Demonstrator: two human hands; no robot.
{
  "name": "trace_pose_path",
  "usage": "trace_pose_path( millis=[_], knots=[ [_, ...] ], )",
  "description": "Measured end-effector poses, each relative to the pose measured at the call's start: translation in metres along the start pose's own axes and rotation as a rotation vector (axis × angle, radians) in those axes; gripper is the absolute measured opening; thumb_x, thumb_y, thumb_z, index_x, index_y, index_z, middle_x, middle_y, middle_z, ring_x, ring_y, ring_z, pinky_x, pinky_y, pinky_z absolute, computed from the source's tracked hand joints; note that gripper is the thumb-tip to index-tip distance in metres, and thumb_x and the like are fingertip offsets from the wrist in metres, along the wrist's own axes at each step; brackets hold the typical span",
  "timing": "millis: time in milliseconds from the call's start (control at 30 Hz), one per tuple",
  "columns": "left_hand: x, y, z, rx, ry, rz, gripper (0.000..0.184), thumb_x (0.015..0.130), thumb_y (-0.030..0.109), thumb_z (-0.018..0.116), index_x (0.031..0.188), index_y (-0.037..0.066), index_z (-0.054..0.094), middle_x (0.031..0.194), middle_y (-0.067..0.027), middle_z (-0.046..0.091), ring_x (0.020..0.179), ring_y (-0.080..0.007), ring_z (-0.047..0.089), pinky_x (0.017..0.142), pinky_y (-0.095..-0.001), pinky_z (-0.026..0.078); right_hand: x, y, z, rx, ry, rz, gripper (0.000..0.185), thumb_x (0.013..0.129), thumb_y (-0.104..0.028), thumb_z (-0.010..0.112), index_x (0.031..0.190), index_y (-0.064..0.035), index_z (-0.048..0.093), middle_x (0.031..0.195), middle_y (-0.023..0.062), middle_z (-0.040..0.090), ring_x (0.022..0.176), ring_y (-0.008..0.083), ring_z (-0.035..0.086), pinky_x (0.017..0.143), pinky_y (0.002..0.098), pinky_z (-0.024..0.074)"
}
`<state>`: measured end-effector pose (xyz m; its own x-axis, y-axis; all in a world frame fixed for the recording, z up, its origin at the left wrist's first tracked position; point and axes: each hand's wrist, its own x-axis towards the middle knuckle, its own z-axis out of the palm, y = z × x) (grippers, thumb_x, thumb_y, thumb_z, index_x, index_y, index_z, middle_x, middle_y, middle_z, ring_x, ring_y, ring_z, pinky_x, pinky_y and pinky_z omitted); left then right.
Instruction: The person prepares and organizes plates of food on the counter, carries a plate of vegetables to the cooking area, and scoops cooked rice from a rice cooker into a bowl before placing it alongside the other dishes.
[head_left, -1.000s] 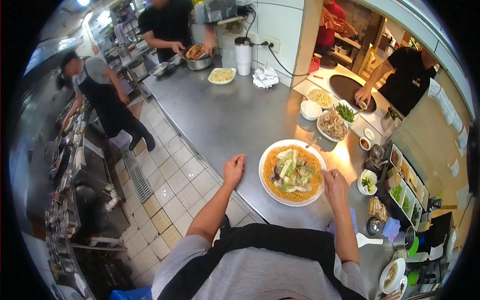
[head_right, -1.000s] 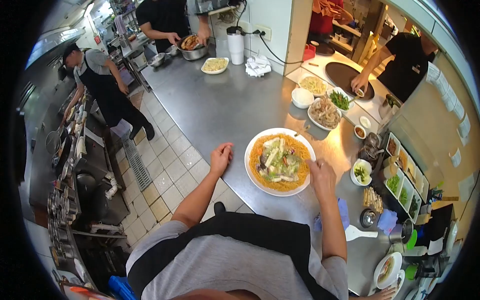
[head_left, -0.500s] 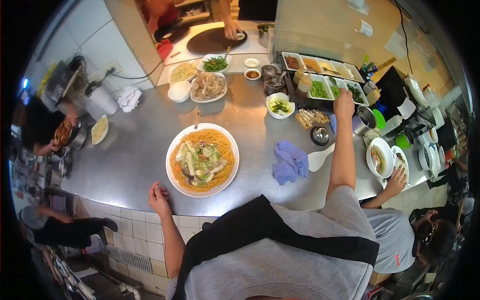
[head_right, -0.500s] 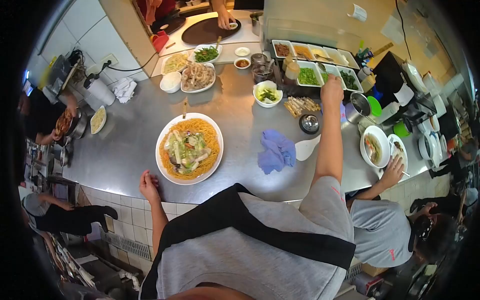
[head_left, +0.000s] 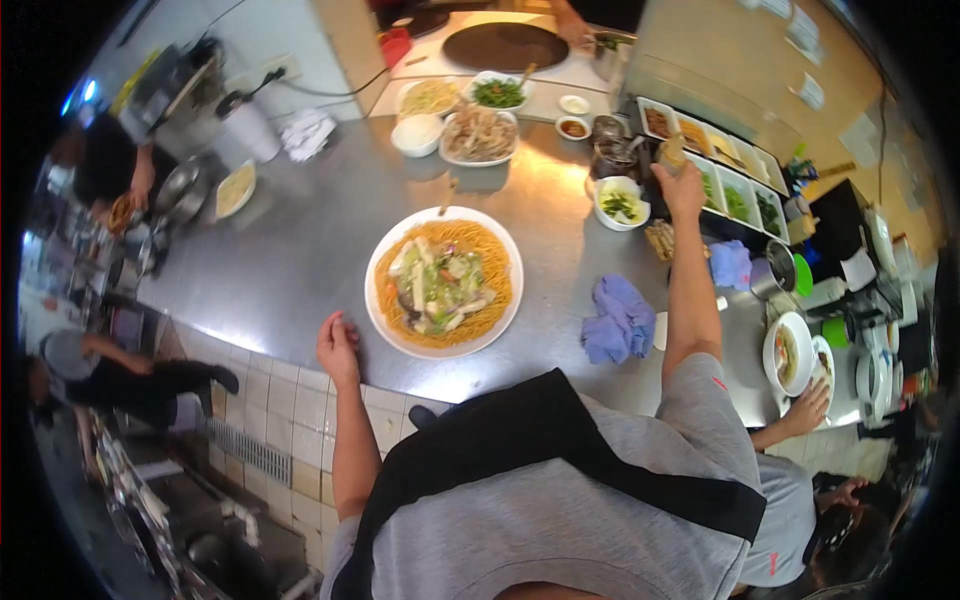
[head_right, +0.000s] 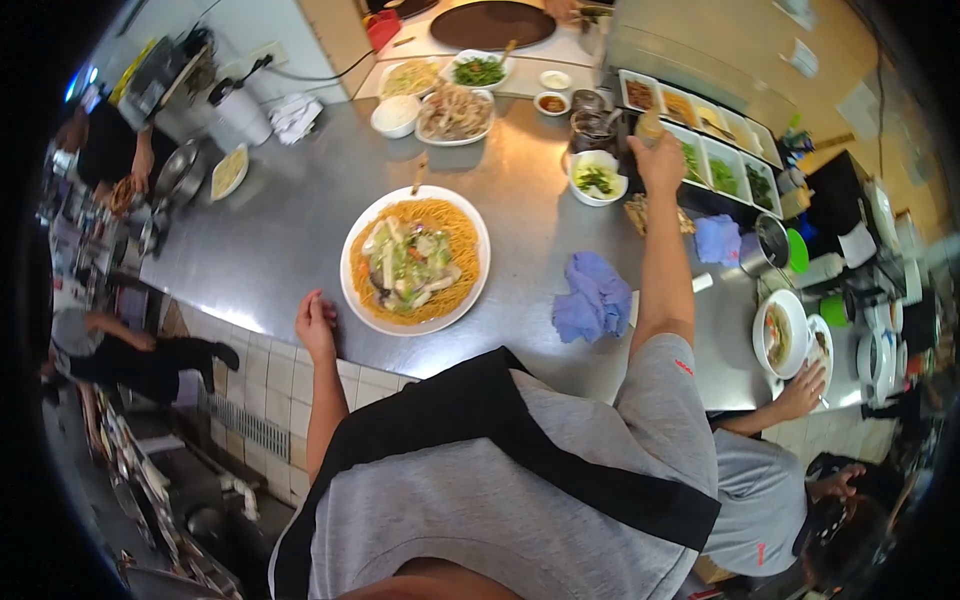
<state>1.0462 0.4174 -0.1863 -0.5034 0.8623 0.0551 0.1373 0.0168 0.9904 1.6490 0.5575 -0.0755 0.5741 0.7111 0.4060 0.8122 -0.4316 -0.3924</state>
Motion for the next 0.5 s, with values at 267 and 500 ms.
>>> trace_pose_path(
  millis=[267, 500],
  knots=[
    [-0.002, 0.012, 0.004, 0.057, 0.024, -0.021, 0.022, 0.093, 0.02, 0.052, 0.103, 0.006, 0.065, 0.072, -0.001, 0.059, 0.058, -0.0067, 0.052, 0.046, -0.0204, 0.04, -0.041, -0.106, -0.068, 0.333, 0.122, -0.703, 0.047, 0.072, -0.029, 0.07, 0.111, -0.0066, 0.055, 0.1, 0.017, 0.063, 0.087, 0.0331, 0.062, 0.072, 0.0436, 0.049],
    [-0.002, 0.007, 0.002, 0.004, 0.017, -0.025, 0.021, 0.093, 0.021, 0.052, 0.101, 0.007, 0.065, 0.073, -0.0006, 0.059, 0.057, -0.006, 0.052, 0.047, -0.019, 0.039, -0.144, -0.205, -0.092, -0.355, -0.784, -1.142, 0.022, 0.076, -0.022, 0.063, 0.097, -0.0164, 0.058, 0.091, 0.0101, 0.063, 0.083, 0.0278, 0.064, 0.071, 0.0417, 0.0477]
  ],
)
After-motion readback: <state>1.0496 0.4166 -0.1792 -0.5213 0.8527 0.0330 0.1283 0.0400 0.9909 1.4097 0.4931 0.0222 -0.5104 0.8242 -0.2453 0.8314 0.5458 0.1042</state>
